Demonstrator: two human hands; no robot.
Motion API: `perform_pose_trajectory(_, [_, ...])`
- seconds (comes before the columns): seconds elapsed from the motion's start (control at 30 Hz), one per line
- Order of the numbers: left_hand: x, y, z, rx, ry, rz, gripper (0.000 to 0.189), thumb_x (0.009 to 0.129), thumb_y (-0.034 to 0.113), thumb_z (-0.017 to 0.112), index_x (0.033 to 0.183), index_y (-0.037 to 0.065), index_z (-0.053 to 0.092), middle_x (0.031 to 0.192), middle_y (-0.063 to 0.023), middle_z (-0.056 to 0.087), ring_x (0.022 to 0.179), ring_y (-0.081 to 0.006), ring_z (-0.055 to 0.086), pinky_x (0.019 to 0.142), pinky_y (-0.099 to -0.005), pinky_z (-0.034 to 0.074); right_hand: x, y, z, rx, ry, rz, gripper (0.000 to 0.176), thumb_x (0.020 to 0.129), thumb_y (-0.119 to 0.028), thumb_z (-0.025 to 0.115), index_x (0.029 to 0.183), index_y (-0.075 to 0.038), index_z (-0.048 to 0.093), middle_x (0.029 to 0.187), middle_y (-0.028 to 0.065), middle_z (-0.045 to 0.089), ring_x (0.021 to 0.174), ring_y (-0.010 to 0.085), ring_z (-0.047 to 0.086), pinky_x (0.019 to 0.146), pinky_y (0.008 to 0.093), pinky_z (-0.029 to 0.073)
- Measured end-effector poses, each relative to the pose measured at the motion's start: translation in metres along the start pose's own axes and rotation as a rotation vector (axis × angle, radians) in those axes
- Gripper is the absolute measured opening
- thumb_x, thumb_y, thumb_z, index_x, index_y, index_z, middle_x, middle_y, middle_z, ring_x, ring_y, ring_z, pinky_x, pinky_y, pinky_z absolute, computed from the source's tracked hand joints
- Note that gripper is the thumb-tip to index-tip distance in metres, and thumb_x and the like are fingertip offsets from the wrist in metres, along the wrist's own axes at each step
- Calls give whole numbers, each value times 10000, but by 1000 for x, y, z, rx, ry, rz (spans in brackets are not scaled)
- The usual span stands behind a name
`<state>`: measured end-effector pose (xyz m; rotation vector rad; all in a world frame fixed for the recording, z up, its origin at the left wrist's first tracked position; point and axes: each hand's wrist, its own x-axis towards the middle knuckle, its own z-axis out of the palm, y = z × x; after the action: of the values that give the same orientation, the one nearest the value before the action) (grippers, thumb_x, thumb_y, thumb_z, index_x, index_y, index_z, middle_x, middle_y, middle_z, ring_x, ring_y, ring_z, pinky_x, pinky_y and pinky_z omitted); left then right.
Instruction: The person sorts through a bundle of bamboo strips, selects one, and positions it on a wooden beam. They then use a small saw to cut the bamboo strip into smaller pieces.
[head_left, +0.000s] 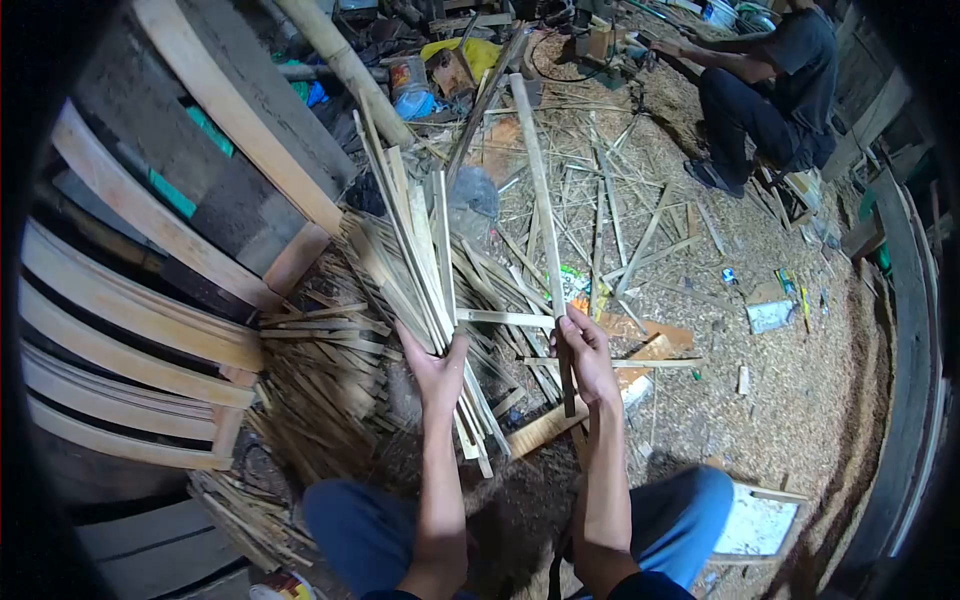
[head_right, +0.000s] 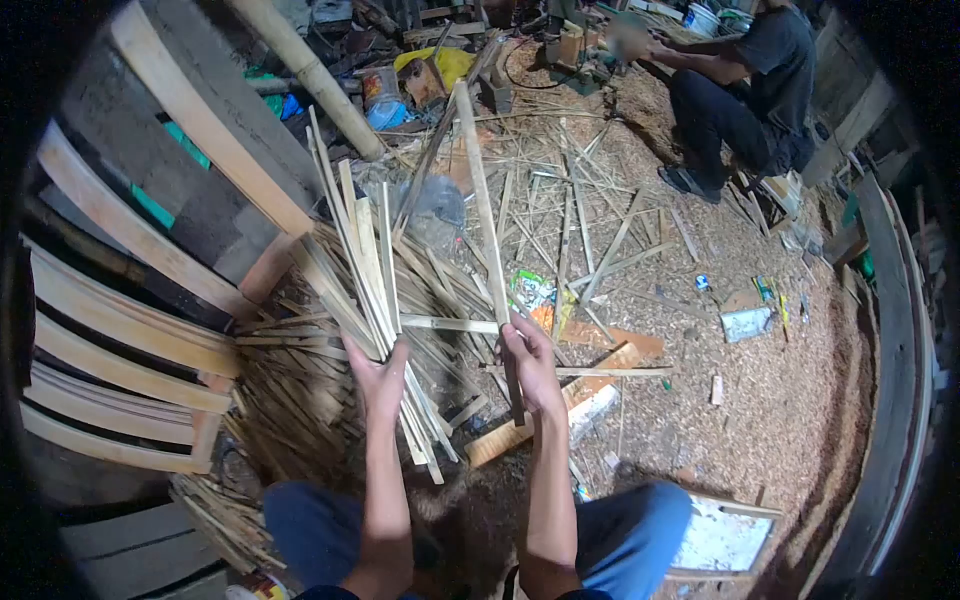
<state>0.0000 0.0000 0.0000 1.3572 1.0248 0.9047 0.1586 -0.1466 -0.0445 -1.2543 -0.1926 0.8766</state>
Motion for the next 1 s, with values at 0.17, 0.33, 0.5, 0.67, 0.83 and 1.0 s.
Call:
perform_pose_trajectory(0.17, [-25, 181, 35, -29, -103, -54, 1007, 861, 21, 770, 1610, -47, 100, 1592, -244, 336, 1420, -307, 412, 1219, -403, 285, -76, -166, 34, -152, -3, -110, 324, 1001, -273, 701, 1231, -48, 735, 791, -36, 587, 716, 82, 477, 629, 264, 387])
perform_pose_trajectory(0.33, [-92, 343, 50, -62, -204, 1, 978, 872, -14, 766, 1610, -11, 125, 1543, -192, 414, 1358, -247, 466, 1150, -360, 368, -210, -341, 61, -194, -37, 11, 306, 999, -228, 710, 1224, -22, 731, 818, -10, 661, 682, 73, 518, 609, 265, 447])
perform_pose_trajectory(0.5, [-173, 472, 63, -159, -345, -25, 874, 907, -30, 725, 1585, 1, 174, 1517, -181, 408, 1332, -219, 462, 1130, -348, 374, -330, -464, 106, -391, 134, -108, 371, 968, -137, 713, 1309, 5, 671, 1059, 135, 744, 922, 158, 661, 831, 315, 531])
perform_pose_trajectory(0.67, [-252, 555, 72, -191, -570, -187, 837, 922, -9, 725, 1575, 15, 202, 1415, -171, 498, 1224, -217, 552, 1015, -345, 486, -420, -483, 105, -432, 309, -225, 363, 967, -94, 673, 1318, -7, 660, 1075, 197, 722, 977, 251, 689, 901, 348, 520])
perform_pose_trajectory(0.83, [-297, 552, 68, -262, -901, 100, 674, 873, 34, 794, 1416, -45, 405, 1190, -116, 620, 1013, -183, 645, 871, -311, 557, -515, -504, 123, -683, 629, -344, 302, 888, -8, 609, 1176, -6, 701, 973, 258, 681, 928, 438, 661, 819, 464, 531])
perform_pose_trajectory(1.0, [-363, 597, 31, -111, -1131, -73, 644, 817, 55, 854, 1306, -24, 442, 1113, -98, 641, 935, -149, 654, 795, -288, 562, -600, -483, 138, -879, 842, -386, 338, 862, -42, 701, 1196, 10, 709, 920, 184, 656, 940, 358, 614, 850, 434, 477])
